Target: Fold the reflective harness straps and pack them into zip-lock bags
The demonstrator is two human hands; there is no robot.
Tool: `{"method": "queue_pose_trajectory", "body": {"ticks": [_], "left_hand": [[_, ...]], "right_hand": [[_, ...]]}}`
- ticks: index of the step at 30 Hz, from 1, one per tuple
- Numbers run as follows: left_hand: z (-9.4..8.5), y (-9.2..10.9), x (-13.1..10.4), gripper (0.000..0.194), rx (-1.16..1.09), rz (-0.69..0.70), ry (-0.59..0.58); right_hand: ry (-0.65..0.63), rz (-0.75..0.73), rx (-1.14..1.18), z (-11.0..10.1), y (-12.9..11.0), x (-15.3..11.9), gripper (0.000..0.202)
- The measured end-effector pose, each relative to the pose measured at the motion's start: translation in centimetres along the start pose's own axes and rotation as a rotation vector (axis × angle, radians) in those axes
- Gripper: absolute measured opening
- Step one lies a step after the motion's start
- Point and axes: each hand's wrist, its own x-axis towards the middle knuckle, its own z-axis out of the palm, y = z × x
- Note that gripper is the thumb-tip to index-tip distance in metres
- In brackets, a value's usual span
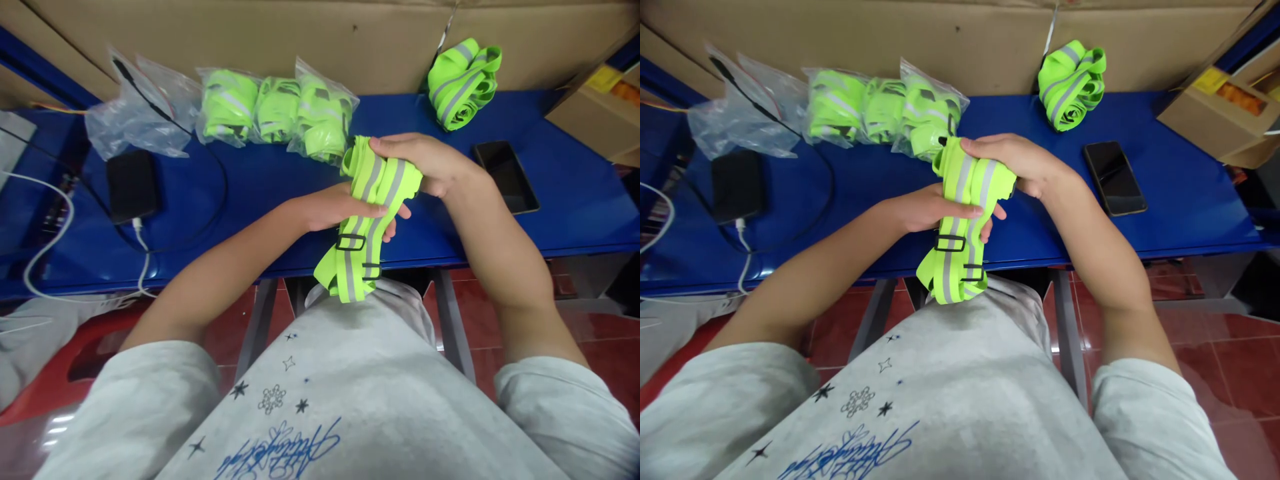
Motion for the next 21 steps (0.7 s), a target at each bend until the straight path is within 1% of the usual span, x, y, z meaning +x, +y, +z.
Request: {"method": "queue_pose_trajectory", "body": {"ticks": [1, 4, 5, 6, 7, 9, 10, 11, 12, 15, 17, 21], "left_hand": [[0.0, -0.1, 0.0, 0.044, 0.003, -0.007, -0.012], [0.1, -0.4, 0.2, 0.043, -0.049, -0.018, -0.024], [0.2, -0.4, 0.2, 0.042, -0.070, -0.014, -0.015], [0.1, -0.4, 0.3, 0.042, -0.086, -0.005, 0.001], [0.0, -0.3, 0.3, 0.042, -0.094, 0.009, 0.022], [-0.3, -0.3, 0.4, 0.040, -0.092, 0.045, 0.071], [-0.5, -0.3, 0.4, 0.037, -0.090, 0.066, 0.092], [-0.7, -0.3, 0.4, 0.035, -0.091, 0.082, 0.106], [-0.8, -0.3, 0.5, 0.032, -0.093, 0.088, 0.113], [-1.1, -0.4, 0.5, 0.029, -0.109, 0.067, 0.122], [-1.2, -0.5, 0.6, 0.028, -0.134, 0.059, 0.152], [-0.9, -0.4, 0.6, 0.033, -0.208, 0.043, 0.188]], "right_hand": [[0.036, -0.034, -0.045, 0.0, 0.2, 0.2, 0.060], [0.217, -0.237, -0.249, -0.2, 0.3, 0.1, 0.060], [0.247, -0.288, -0.317, -0.3, 0.1, -0.2, 0.058], [0.237, -0.307, -0.373, -0.4, -0.2, -0.5, 0.059], [0.183, -0.300, -0.421, -0.4, -0.5, -0.9, 0.062], [0.030, -0.264, -0.499, -0.2, -0.9, -1.4, 0.067], [-0.022, -0.258, -0.530, 0.0, -1.0, -1.6, 0.066], [-0.042, -0.264, -0.556, 0.2, -1.0, -1.5, 0.063], [-0.034, -0.278, -0.577, 0.5, -0.8, -1.4, 0.060], [0.088, -0.327, -0.578, 1.1, 0.0, -0.6, 0.050], [0.149, -0.336, -0.549, 1.3, 0.2, -0.2, 0.046], [0.231, -0.319, -0.444, 1.2, -0.6, -0.9, 0.046]]}}
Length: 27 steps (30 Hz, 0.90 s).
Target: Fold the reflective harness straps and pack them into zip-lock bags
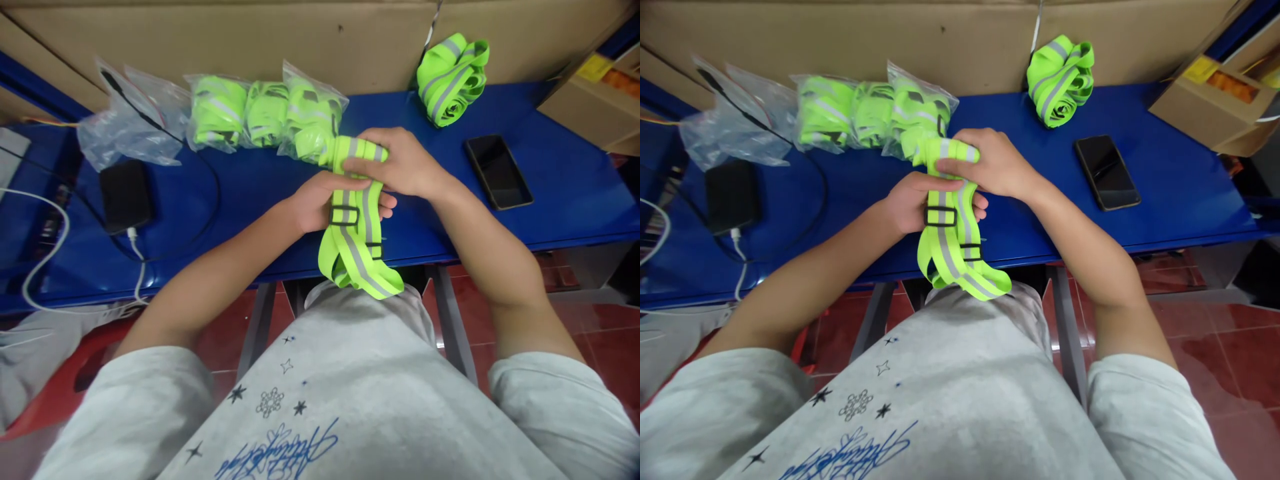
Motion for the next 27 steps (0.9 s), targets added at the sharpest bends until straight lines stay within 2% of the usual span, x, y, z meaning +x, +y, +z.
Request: {"method": "queue_pose_trajectory", "body": {"ticks": [5, 9, 14, 17, 19, 21, 24, 27], "left_hand": [[0.8, 0.6, -0.5, 0.043, 0.032, -0.014, -0.060], [0.9, 1.1, -1.0, 0.049, 0.076, -0.038, -0.122], [0.7, 1.0, -1.0, 0.052, -0.052, -0.086, -0.196], [0.5, 1.3, -0.9, 0.050, -0.028, -0.080, -0.185], [0.3, 1.5, -0.9, 0.046, 0.066, -0.097, -0.153], [0.1, 1.7, -0.9, 0.045, 0.169, -0.139, -0.123], [0.0, 1.4, -0.9, 0.044, 0.236, -0.167, -0.022], [0.0, 0.8, -0.8, 0.040, 0.219, -0.147, 0.073]], "right_hand": [[-0.003, 0.150, 0.305, -1.1, -1.1, -0.8, 0.051], [-0.050, 0.221, 0.412, -0.8, -0.4, -0.4, 0.053], [-0.044, 0.287, 0.621, -0.7, 0.7, 0.6, 0.049], [-0.134, 0.310, 0.769, -1.0, 0.7, 0.9, 0.047], [-0.212, 0.349, 0.775, -1.0, 0.5, 0.8, 0.047], [-0.235, 0.372, 0.730, -0.8, 0.2, 0.6, 0.044], [-0.146, 0.298, 0.574, -0.3, 0.2, 0.3, 0.038], [-0.071, 0.168, 0.365, -0.1, 0.8, 0.4, 0.041]]}}
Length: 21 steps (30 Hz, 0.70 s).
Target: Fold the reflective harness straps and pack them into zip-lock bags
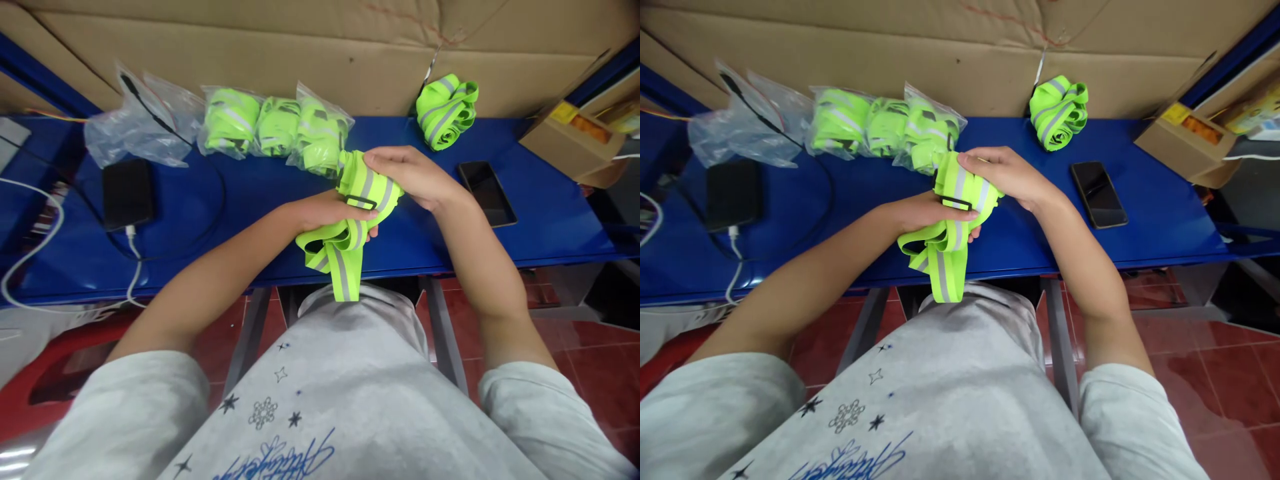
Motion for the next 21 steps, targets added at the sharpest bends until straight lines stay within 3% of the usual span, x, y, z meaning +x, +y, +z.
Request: {"method": "queue_pose_trajectory", "body": {"ticks": [4, 6, 8, 10, 16, 21], "left_hand": [[-0.1, -0.2, 0.4, 0.037, -0.067, 0.053, 0.018], [-0.3, -0.1, 0.6, 0.037, -0.095, 0.093, 0.006], [-0.6, 0.0, 0.8, 0.039, -0.101, 0.126, -0.019], [-1.0, 0.0, 0.8, 0.042, -0.099, 0.145, -0.042], [-1.0, 0.6, 0.6, 0.048, -0.145, 0.181, -0.104], [-0.5, 0.7, 0.6, 0.047, -0.204, 0.141, -0.126]], "right_hand": [[0.125, -0.219, -0.287, -0.6, 0.7, 0.4, 0.047], [0.027, -0.256, -0.347, -0.8, 0.7, 0.3, 0.051], [-0.160, -0.284, -0.378, -0.9, 0.5, 0.2, 0.055], [-0.241, -0.331, -0.406, -0.6, 0.4, 0.0, 0.058], [-0.041, -0.240, -0.360, 0.3, 0.5, 0.1, 0.047], [0.108, -0.256, -0.271, 0.3, -0.1, -0.3, 0.046]]}}
